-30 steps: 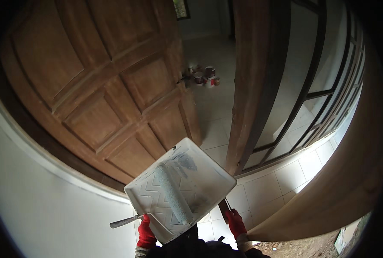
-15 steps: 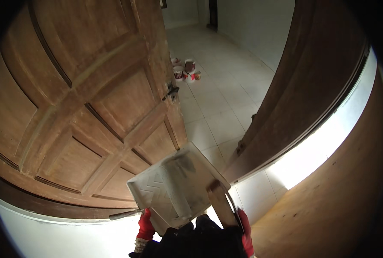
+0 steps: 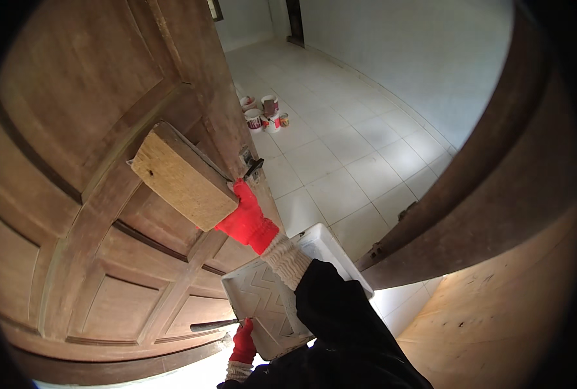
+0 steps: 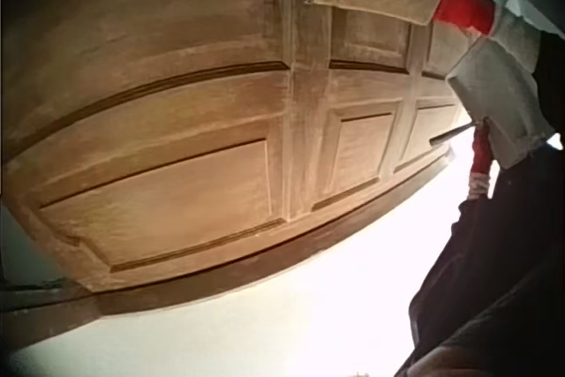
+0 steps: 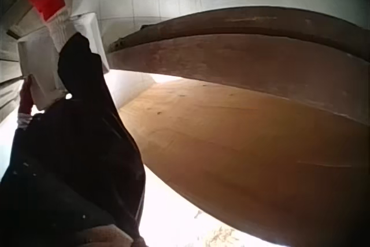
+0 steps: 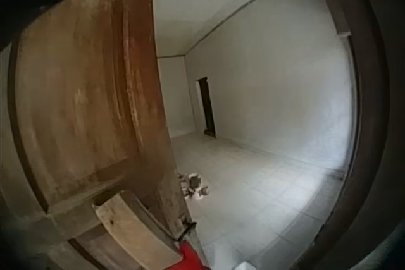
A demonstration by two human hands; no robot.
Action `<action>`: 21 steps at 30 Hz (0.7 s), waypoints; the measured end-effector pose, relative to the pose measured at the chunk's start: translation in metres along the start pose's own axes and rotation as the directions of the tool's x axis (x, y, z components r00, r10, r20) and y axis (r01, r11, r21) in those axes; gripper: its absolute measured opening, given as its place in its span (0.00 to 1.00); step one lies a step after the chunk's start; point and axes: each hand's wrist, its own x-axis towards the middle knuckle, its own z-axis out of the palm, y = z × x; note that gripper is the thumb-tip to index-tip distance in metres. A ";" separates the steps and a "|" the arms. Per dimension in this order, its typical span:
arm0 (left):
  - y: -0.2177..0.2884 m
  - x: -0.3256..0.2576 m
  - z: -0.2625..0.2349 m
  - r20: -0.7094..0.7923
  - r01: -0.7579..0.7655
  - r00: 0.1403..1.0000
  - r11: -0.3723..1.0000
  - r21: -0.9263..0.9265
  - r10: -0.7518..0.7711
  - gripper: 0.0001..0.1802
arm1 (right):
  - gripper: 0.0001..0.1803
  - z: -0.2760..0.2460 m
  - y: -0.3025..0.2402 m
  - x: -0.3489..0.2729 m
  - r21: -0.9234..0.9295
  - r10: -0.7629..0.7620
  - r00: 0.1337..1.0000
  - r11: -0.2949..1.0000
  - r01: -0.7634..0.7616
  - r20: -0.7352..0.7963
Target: The person carries a paint tray and roller into a room and pours paint from one bucket into another. They stir the paint using a wooden stick and then scrape the stick against the edge of the paint tray.
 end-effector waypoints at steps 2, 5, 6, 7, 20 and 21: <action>0.006 0.015 -0.002 0.028 0.044 0.999 0.999 0.009 -0.044 0.26 | 0.40 -0.024 0.006 0.005 0.141 -0.045 0.997 0.989 0.037 0.059; -0.001 0.038 -0.013 0.008 0.073 0.997 0.992 -0.098 -0.073 0.24 | 0.45 -0.019 0.019 0.021 0.037 -0.067 0.993 0.997 0.071 -0.100; 0.003 0.043 -0.010 0.013 0.086 0.996 0.992 -0.090 -0.085 0.24 | 0.45 -0.020 0.020 0.024 0.038 -0.079 0.991 0.996 0.083 -0.110; 0.008 0.045 -0.006 0.040 0.092 0.995 0.987 -0.129 -0.087 0.24 | 0.45 -0.021 0.022 0.028 0.053 -0.062 0.987 0.996 0.071 -0.145; -0.009 0.097 -0.028 0.252 -0.416 0.901 0.534 0.736 0.354 0.25 | 0.26 -0.014 0.016 0.058 0.165 -0.045 0.981 0.986 0.014 0.187; 0.009 0.092 -0.002 0.068 -0.172 0.985 0.853 0.493 0.159 0.25 | 0.30 -0.013 0.015 0.058 0.109 -0.029 0.999 0.993 0.033 -0.038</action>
